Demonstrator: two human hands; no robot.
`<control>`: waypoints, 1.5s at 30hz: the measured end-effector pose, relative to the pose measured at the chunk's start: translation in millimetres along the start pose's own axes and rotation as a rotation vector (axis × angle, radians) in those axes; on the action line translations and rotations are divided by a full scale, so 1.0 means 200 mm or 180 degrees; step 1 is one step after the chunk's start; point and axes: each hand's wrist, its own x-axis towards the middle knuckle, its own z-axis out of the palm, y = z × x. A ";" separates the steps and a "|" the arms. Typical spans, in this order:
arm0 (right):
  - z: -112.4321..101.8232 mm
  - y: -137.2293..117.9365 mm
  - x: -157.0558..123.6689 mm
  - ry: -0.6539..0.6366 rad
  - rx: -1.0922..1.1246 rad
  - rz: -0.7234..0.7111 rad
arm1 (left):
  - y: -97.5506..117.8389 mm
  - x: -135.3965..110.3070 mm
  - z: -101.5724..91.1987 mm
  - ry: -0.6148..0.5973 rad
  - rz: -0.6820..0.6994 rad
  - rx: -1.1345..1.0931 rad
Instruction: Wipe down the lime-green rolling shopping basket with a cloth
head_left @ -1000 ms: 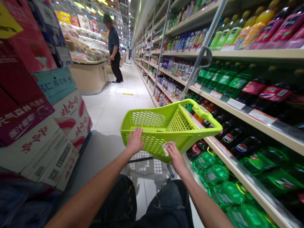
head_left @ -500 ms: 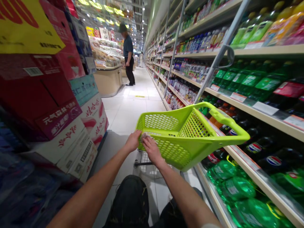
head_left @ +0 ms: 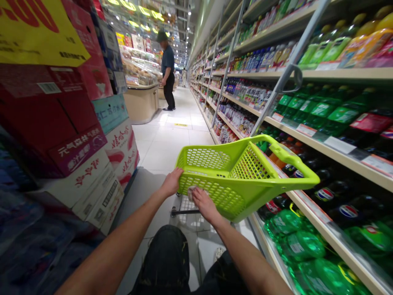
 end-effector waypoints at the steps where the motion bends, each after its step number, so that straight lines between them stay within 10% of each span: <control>1: 0.00 0.00 -0.05 -0.0021 -0.0021 0.0001 | 0.01 0.00 0.00 -0.0049 -0.0103 0.0107; 8: -0.23 0.10 0.02 0.0791 -0.0318 0.0104 | 0.23 0.00 0.02 -0.0225 0.0067 0.0555; 12: -0.16 0.15 -0.13 0.0565 -0.0487 0.0004 | 0.32 0.00 0.05 -0.0384 0.0228 0.0662; 16: -0.13 0.13 -0.27 0.0478 -0.0533 0.0026 | 0.33 -0.01 0.06 -0.0351 0.0190 0.0723; 22: -0.34 0.21 -0.12 0.0927 -0.0546 0.0289 | 0.38 0.00 0.08 -0.0254 0.0148 0.0750; 28: -0.18 0.22 -0.33 0.0630 -0.0619 -0.0174 | 0.38 -0.01 0.08 -0.0343 0.0258 0.0821; 35: -0.38 0.26 -0.18 0.0855 -0.0639 0.0282 | 0.45 0.02 0.12 -0.0272 0.0459 0.0654; 45: -0.35 0.25 -0.32 0.0793 -0.0585 0.0198 | 0.47 0.03 0.11 -0.0337 0.0439 0.0628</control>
